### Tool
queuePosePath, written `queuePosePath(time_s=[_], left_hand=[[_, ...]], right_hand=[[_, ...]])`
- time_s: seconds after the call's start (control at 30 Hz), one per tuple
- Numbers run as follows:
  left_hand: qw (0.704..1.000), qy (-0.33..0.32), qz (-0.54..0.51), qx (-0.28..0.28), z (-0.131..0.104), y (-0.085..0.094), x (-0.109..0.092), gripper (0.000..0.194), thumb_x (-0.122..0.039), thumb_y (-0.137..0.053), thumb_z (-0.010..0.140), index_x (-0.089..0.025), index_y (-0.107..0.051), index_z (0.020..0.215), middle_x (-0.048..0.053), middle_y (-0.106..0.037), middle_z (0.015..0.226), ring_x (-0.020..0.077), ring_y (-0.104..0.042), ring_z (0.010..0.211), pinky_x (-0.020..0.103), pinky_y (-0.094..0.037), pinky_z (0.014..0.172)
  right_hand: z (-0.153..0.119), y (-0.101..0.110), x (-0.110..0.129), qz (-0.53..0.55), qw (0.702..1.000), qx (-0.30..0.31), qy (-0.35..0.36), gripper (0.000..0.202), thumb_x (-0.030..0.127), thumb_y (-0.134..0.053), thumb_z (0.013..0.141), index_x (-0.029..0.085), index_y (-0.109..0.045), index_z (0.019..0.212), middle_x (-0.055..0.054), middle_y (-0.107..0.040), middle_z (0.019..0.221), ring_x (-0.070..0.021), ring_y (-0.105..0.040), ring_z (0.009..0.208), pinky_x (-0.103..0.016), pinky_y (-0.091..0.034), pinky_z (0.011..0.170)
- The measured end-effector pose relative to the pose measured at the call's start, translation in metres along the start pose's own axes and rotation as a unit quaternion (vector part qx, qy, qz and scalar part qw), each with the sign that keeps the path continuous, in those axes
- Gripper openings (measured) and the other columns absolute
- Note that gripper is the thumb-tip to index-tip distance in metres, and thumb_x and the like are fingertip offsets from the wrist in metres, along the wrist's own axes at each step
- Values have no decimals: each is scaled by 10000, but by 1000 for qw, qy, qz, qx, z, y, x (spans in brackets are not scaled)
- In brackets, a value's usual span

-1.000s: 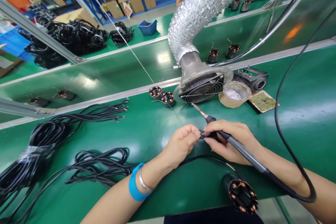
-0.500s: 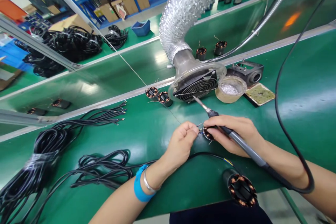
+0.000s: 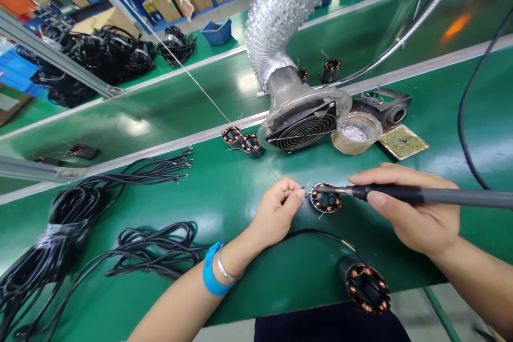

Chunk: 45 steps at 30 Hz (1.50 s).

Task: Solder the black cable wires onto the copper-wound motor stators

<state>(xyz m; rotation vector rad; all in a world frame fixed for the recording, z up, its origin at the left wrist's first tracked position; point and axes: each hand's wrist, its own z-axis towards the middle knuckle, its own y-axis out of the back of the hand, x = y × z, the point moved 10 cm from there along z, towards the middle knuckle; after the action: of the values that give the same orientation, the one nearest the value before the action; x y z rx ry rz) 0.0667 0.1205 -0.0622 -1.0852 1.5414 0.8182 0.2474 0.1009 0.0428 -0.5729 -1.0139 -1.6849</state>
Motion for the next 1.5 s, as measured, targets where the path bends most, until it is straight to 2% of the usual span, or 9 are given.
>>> queuePosePath(time_s=[0.13,0.37,0.53,0.63,0.73,0.87,1.13,1.37,1.5], left_hand=[[1000,-17,20,1,-1,-1,-4,262,-406,-569,925,-187,-496,801,-79,-386,625,89,-304,566,239,-269,558],[999,-26,40,7,0,-2,-5,226,-364,-548,948,-186,-502,816,-67,-412,645,97,-344,590,243,-285,579],[999,-22,47,9,-1,-2,-4,219,-358,-549,952,-184,-512,825,-64,-417,652,98,-353,597,242,-285,580],[999,-23,45,9,-2,-2,-3,223,-362,-549,952,-182,-513,825,-64,-417,654,97,-350,598,241,-285,580],[998,-28,47,9,-1,-2,-4,225,-363,-548,954,-182,-514,825,-61,-425,660,98,-362,608,241,-294,591],[998,-28,57,6,-1,-1,-5,227,-364,-550,952,-183,-513,821,-60,-430,659,100,-368,611,242,-299,594],[998,-17,63,7,-2,-1,-5,239,-380,-553,948,-181,-516,820,-58,-433,657,99,-370,604,241,-301,588],[998,-9,65,6,-2,-1,-5,265,-416,-562,932,-183,-514,815,-59,-430,652,99,-368,599,241,-304,586],[998,-9,63,6,-2,-1,-7,245,-388,-564,930,-184,-508,806,-60,-425,649,99,-369,600,242,-305,589]], right_hand=[[0,-5,-3,7,1000,10,-1,114,209,-660,915,253,-730,993,11,-745,858,-140,-656,670,-251,-531,583],[2,-6,8,-19,999,22,18,133,177,-623,900,254,-704,973,6,-715,774,-154,-596,568,-290,-470,486],[-1,-14,24,-37,995,71,53,188,144,-584,894,224,-688,1027,-4,-660,717,-135,-567,532,-273,-451,460],[-4,-18,37,-65,990,83,97,210,116,-570,880,190,-682,1041,-8,-626,698,-126,-574,551,-260,-460,484],[-11,-24,52,-94,977,91,171,244,93,-560,858,172,-673,1059,-12,-618,684,-137,-579,567,-271,-477,513],[-21,-30,58,-109,962,113,224,283,69,-568,823,147,-665,1077,-7,-587,653,-140,-526,532,-290,-458,501],[-14,-13,58,-85,976,71,189,343,46,-586,794,162,-672,1105,8,-548,657,-140,-535,510,-296,-481,484],[-11,-14,54,-106,976,76,173,375,85,-579,819,226,-668,1155,9,-560,651,-150,-544,508,-302,-481,463],[-11,-13,57,-96,975,74,186,360,65,-582,810,186,-669,1137,-7,-572,675,-149,-567,530,-302,-495,474]])
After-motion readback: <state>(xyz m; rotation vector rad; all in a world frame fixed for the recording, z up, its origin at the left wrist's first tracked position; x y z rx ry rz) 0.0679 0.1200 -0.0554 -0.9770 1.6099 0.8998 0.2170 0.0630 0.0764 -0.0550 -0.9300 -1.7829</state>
